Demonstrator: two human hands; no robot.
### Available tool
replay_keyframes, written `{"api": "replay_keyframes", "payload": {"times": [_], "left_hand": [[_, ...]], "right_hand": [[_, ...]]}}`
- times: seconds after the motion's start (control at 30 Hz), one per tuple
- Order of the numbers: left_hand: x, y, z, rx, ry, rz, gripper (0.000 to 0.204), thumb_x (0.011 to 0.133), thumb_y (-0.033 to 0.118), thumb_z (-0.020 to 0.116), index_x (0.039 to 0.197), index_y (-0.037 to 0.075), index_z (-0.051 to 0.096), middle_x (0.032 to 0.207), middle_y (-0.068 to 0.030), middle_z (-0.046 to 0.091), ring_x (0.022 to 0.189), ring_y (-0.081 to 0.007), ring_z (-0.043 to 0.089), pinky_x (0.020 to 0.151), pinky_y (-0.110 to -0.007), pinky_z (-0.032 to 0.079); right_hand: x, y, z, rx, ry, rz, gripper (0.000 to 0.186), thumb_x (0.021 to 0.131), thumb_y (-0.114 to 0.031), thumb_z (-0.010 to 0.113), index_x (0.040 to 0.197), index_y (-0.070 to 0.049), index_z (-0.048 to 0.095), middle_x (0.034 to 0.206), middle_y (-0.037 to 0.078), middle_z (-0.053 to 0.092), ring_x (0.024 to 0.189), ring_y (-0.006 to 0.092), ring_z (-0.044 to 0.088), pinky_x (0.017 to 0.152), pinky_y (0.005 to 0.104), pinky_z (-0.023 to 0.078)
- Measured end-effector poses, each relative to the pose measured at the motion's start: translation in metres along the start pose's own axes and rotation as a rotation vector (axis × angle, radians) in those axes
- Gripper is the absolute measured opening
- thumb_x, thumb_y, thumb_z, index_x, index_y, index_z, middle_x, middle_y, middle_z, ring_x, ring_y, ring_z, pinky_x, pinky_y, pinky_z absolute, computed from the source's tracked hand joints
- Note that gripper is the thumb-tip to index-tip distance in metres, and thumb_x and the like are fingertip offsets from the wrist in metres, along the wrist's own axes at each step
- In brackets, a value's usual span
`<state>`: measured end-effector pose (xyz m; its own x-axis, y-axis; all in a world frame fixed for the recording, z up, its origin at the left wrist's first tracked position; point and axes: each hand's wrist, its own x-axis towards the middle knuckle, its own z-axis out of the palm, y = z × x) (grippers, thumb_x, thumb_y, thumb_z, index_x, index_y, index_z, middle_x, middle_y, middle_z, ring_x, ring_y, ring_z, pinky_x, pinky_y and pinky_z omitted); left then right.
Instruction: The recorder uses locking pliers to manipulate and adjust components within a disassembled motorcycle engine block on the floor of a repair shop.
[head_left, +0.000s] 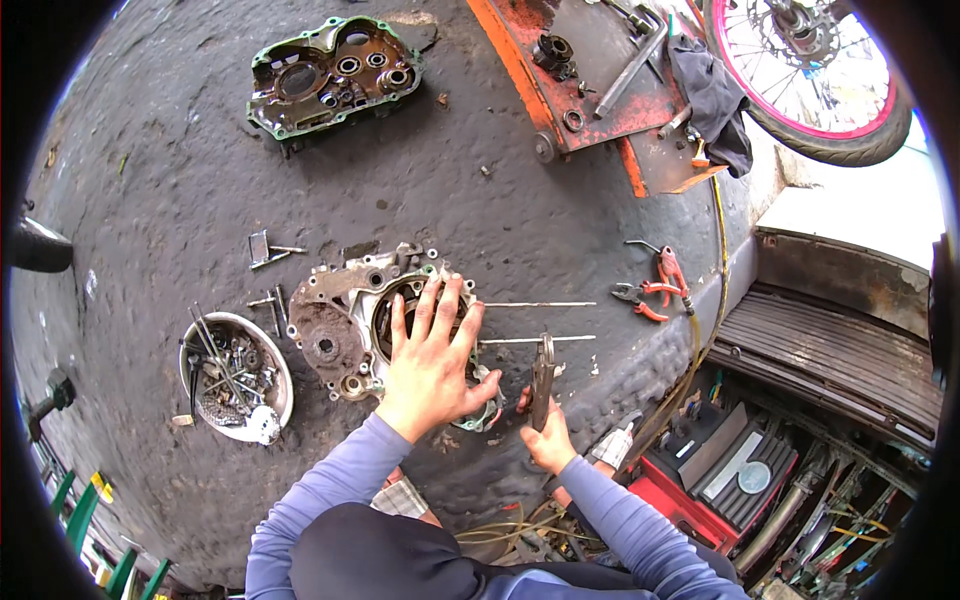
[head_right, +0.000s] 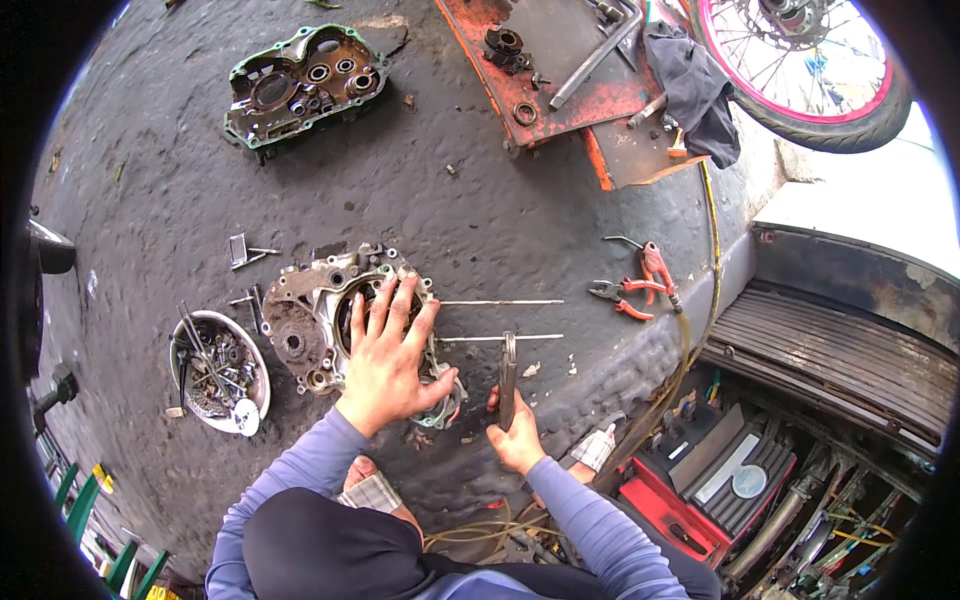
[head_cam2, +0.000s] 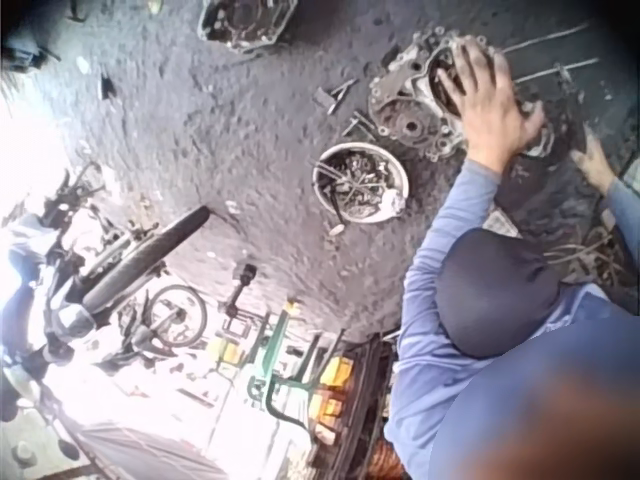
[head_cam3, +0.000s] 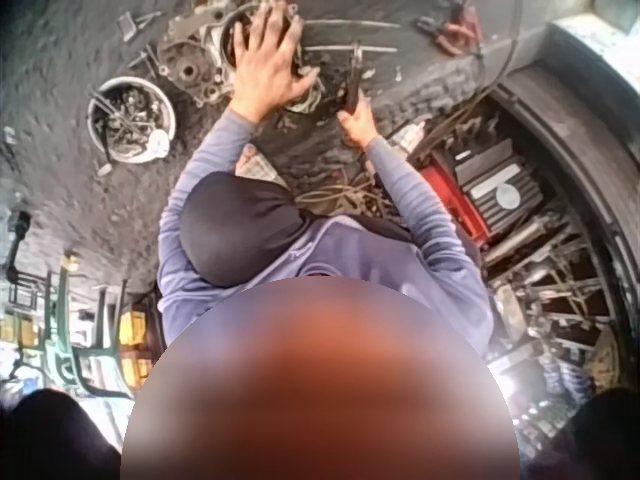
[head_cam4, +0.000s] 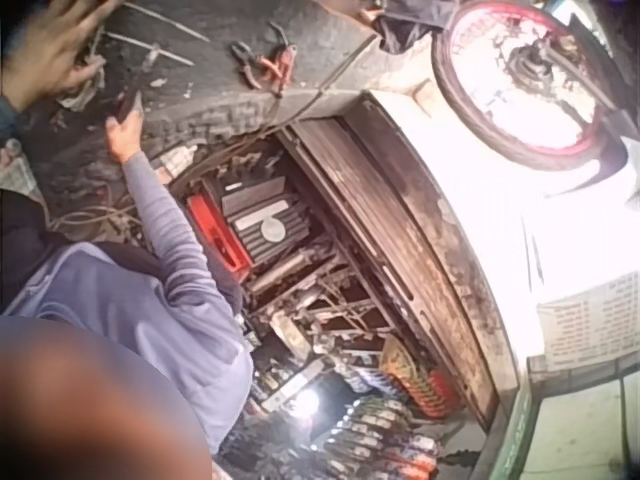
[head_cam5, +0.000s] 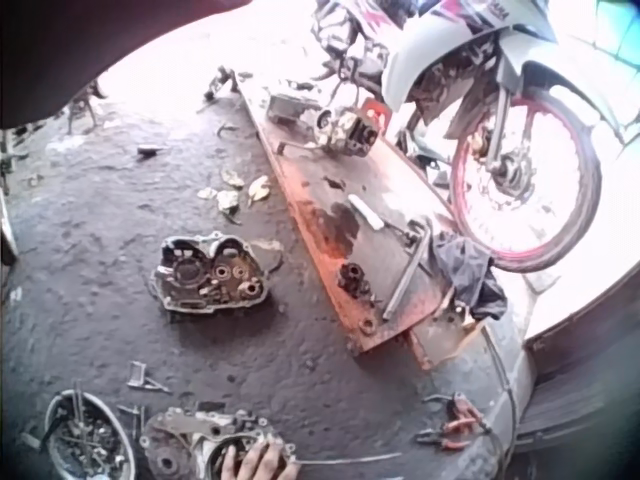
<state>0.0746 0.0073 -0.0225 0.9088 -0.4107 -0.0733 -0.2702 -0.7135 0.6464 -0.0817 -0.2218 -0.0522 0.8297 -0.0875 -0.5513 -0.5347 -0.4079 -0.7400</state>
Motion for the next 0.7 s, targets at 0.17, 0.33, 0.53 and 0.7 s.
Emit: {"api": "replay_keyframes", "payload": {"times": [0.17, 0.33, 0.53, 0.7], "left_hand": [[-0.002, -0.003, 0.003, 0.029, 0.003, -0.003, 0.080, 0.067, 0.047, 0.072, 0.133, 0.007, 0.052, 0.150, -0.0200, 0.031, 0.141, -0.0392, 0.024, 0.111, -0.062, 0.018], [-0.003, -0.002, 0.001, 0.041, -0.002, -0.002, 0.079, 0.068, 0.048, 0.071, 0.133, 0.007, 0.053, 0.151, -0.0198, 0.031, 0.142, -0.0393, 0.024, 0.111, -0.063, 0.018], [-0.002, -0.002, 0.002, 0.026, 0.003, 0.004, 0.079, 0.068, 0.048, 0.071, 0.133, 0.007, 0.053, 0.151, -0.0190, 0.030, 0.142, -0.0382, 0.023, 0.111, -0.063, 0.018], [-0.003, -0.005, 0.002, 0.010, 0.001, 0.001, 0.079, 0.068, 0.049, 0.071, 0.133, 0.007, 0.052, 0.152, -0.0192, 0.029, 0.142, -0.0381, 0.023, 0.111, -0.062, 0.017]], "right_hand": [[-0.021, -0.054, -0.017, 0.357, -0.054, 0.267, 0.051, 0.071, -0.002, 0.056, 0.121, 0.001, 0.047, 0.097, 0.005, 0.056, 0.091, 0.0167, 0.057, 0.082, 0.0287, 0.047], [-0.007, -0.106, -0.033, 0.425, -0.198, 0.664, 0.048, 0.073, 0.000, 0.059, 0.121, 0.002, 0.049, 0.094, 0.005, 0.056, 0.084, 0.0143, 0.057, 0.071, 0.0262, 0.046], [-0.001, -0.124, -0.020, 0.335, -0.235, 0.710, 0.042, 0.076, -0.001, 0.060, 0.117, 0.001, 0.050, 0.092, 0.005, 0.057, 0.078, 0.0154, 0.058, 0.068, 0.0293, 0.048], [0.001, -0.141, -0.019, 0.356, -0.238, 0.779, 0.041, 0.075, -0.003, 0.060, 0.115, -0.001, 0.051, 0.092, 0.005, 0.057, 0.081, 0.0170, 0.059, 0.070, 0.0328, 0.050]]}}
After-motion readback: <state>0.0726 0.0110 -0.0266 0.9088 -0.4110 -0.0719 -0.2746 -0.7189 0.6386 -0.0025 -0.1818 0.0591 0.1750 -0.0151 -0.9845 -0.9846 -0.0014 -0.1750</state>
